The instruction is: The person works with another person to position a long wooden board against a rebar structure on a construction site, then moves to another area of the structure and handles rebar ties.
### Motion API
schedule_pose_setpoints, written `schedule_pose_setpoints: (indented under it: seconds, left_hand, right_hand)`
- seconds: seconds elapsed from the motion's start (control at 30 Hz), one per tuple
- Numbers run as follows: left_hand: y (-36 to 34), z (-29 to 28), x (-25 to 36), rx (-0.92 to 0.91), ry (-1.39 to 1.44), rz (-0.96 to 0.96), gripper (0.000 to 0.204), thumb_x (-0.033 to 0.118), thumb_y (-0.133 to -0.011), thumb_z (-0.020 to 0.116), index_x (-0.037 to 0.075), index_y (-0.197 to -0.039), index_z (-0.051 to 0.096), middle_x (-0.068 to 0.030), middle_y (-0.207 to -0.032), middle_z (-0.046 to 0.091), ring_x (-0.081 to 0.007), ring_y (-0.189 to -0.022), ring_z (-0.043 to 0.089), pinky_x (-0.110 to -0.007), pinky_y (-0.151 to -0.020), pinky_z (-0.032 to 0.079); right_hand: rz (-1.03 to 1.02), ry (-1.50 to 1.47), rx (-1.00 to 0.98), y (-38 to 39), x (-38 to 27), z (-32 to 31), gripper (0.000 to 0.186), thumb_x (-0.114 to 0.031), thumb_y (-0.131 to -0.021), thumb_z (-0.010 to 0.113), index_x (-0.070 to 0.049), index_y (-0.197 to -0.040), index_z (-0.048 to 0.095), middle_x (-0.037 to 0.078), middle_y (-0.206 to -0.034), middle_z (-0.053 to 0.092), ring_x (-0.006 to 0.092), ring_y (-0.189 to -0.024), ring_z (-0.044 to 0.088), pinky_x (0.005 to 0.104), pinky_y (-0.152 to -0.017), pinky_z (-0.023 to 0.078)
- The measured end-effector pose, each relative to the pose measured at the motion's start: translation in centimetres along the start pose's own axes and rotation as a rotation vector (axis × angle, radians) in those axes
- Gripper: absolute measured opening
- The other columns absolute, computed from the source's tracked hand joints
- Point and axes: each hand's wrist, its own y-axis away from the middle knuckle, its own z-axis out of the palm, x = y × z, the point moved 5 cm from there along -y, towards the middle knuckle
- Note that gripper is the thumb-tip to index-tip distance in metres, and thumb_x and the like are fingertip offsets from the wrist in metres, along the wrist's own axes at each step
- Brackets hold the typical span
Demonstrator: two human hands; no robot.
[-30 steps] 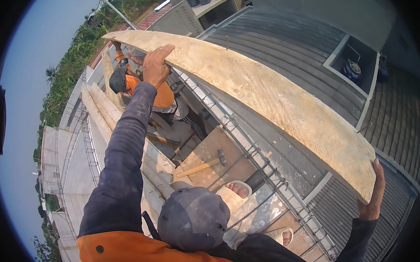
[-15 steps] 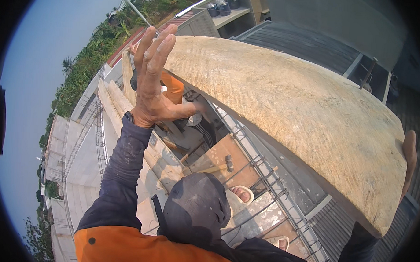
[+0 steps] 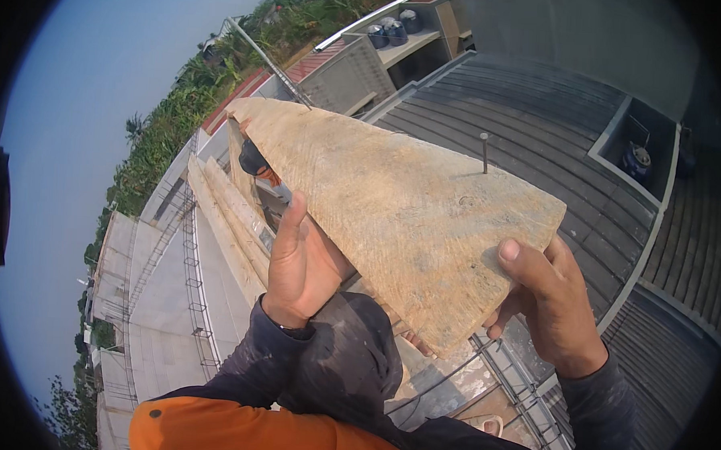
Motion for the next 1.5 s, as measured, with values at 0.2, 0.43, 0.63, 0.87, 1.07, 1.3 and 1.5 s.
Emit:
schedule_pose_setpoints:
  seconds: [0.2, 0.43, 0.63, 0.87, 1.07, 1.3, 1.5]
  left_hand:
    - [0.4, -5.8, 1.5, 0.213, -0.031, -0.006, 0.050, 0.023, -0.101, 0.057, 0.001, -0.144, 0.045, -0.0142, -0.142, 0.056, -0.0288, -0.131, 0.054, -0.047, -0.113, 0.040]
    - [2.7, -14.1, 5.0, 0.366, -0.116, 0.043, 0.052, 0.025, -0.103, 0.045, -0.004, -0.146, 0.040, -0.0228, -0.142, 0.054, -0.0331, -0.127, 0.058, -0.047, -0.109, 0.046]
    - [5.2, -14.9, 8.9, 0.391, -0.121, 0.017, 0.050, 0.031, -0.103, 0.045, -0.004, -0.139, 0.051, -0.0217, -0.129, 0.064, -0.0313, -0.113, 0.067, -0.045, -0.099, 0.053]
    - [11.8, -22.0, 10.7, 0.608, -0.342, 0.046, 0.046, 0.033, -0.102, 0.046, -0.002, -0.127, 0.060, -0.0193, -0.119, 0.069, -0.0292, -0.102, 0.070, -0.042, -0.091, 0.056]
    - [17.4, -27.0, 11.2, 0.907, -0.303, 0.002, 0.039, 0.031, -0.095, 0.053, 0.000, -0.112, 0.068, -0.0155, -0.105, 0.073, -0.0291, -0.092, 0.071, -0.043, -0.084, 0.058]
    - [29.6, -36.9, 17.9, 0.905, -0.336, -0.050, 0.044, 0.028, -0.090, 0.054, -0.003, -0.118, 0.065, -0.0160, -0.108, 0.073, -0.0319, -0.094, 0.070, -0.043, -0.088, 0.056]
    - [32.4, -40.1, 14.8, 0.967, -0.433, -0.266, 0.052, 0.040, -0.091, 0.057, -0.001, -0.122, 0.063, -0.0153, -0.113, 0.071, -0.0307, -0.101, 0.067, -0.042, -0.092, 0.053]
  right_hand:
    - [0.070, 0.041, -0.278, -1.4, 1.7, 3.6, 0.074, -0.049, -0.098, 0.062, 0.010, -0.136, 0.040, 0.019, -0.097, 0.065, 0.0161, -0.064, 0.067, 0.0242, -0.052, 0.056]
    - [0.227, 0.087, -0.507, -4.3, 7.1, 1.4, 0.054, -0.050, -0.102, 0.056, 0.000, -0.122, 0.058, 0.010, -0.094, 0.069, 0.0131, -0.075, 0.068, 0.0249, -0.063, 0.055]
    - [0.384, 0.205, -0.163, -4.4, 17.7, -8.3, 0.037, -0.040, -0.103, 0.057, -0.004, -0.112, 0.060, 0.009, -0.093, 0.071, 0.0134, -0.077, 0.068, 0.0268, -0.063, 0.056]
    - [0.602, 0.321, -0.056, -2.9, 27.1, -14.1, 0.034, -0.038, -0.100, 0.062, -0.005, -0.110, 0.060, 0.011, -0.098, 0.071, 0.0179, -0.086, 0.068, 0.0346, -0.075, 0.057]
    - [0.150, 1.185, -0.041, -1.1, 32.4, -16.4, 0.055, -0.041, -0.094, 0.068, -0.003, -0.132, 0.053, 0.025, -0.120, 0.063, 0.0411, -0.113, 0.062, 0.0496, -0.102, 0.046]
    - [0.429, 1.142, -0.174, 3.3, 40.5, -17.0, 0.074, -0.044, -0.094, 0.065, -0.005, -0.150, 0.036, 0.031, -0.131, 0.059, 0.0468, -0.119, 0.060, 0.0496, -0.102, 0.047]
    - [0.504, 1.118, -0.117, 4.4, 40.4, -17.0, 0.074, -0.036, -0.095, 0.064, -0.006, -0.152, 0.030, 0.035, -0.124, 0.062, 0.0483, -0.113, 0.064, 0.0499, -0.097, 0.050]
